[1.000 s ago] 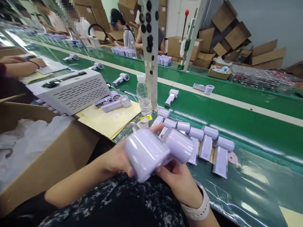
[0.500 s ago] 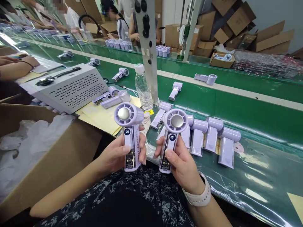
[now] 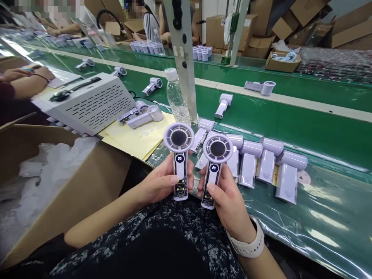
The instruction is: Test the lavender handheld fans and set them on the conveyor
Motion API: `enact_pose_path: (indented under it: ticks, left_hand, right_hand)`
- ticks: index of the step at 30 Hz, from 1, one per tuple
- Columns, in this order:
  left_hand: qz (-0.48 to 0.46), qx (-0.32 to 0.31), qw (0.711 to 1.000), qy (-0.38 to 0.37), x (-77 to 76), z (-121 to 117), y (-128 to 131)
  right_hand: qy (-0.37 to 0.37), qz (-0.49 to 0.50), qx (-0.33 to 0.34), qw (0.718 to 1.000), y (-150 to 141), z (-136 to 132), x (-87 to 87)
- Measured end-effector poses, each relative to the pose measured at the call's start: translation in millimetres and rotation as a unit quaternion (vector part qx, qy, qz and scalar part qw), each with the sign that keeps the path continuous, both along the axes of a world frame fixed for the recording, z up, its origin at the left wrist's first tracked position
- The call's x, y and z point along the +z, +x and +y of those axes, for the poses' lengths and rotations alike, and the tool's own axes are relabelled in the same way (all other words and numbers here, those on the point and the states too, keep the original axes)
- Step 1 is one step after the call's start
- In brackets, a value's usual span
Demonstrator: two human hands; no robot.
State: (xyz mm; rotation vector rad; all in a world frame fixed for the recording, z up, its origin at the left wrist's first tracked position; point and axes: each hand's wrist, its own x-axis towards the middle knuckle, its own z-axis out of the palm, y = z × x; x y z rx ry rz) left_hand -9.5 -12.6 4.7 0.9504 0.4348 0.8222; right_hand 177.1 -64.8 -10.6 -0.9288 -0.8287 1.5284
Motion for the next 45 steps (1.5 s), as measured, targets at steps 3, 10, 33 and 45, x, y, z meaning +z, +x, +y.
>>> enact_pose_path:
  ticks: [3, 10, 33, 45]
  left_hand:
    - [0.003, 0.012, 1.0, -0.013, -2.8, 0, 0]
    - [0.009, 0.043, 0.999, -0.003, -16.9, 3, 2]
    - [0.04, 0.026, 0.999, 0.014, -13.3, 6, -5]
    - [0.003, 0.014, 0.998, -0.058, -26.4, 9, 4]
  right_hand:
    - [-0.001, 0.022, 0.008, 1.0, -2, 0, -0.1]
    - [0.0, 0.015, -0.013, 1.0, -4, 2, -3.1]
    - [0.008, 0.038, 0.03, 0.999, -5, 5, -9.0]
    - [-0.01, 0.02, -0.005, 1.0, -2, -2, -11.3]
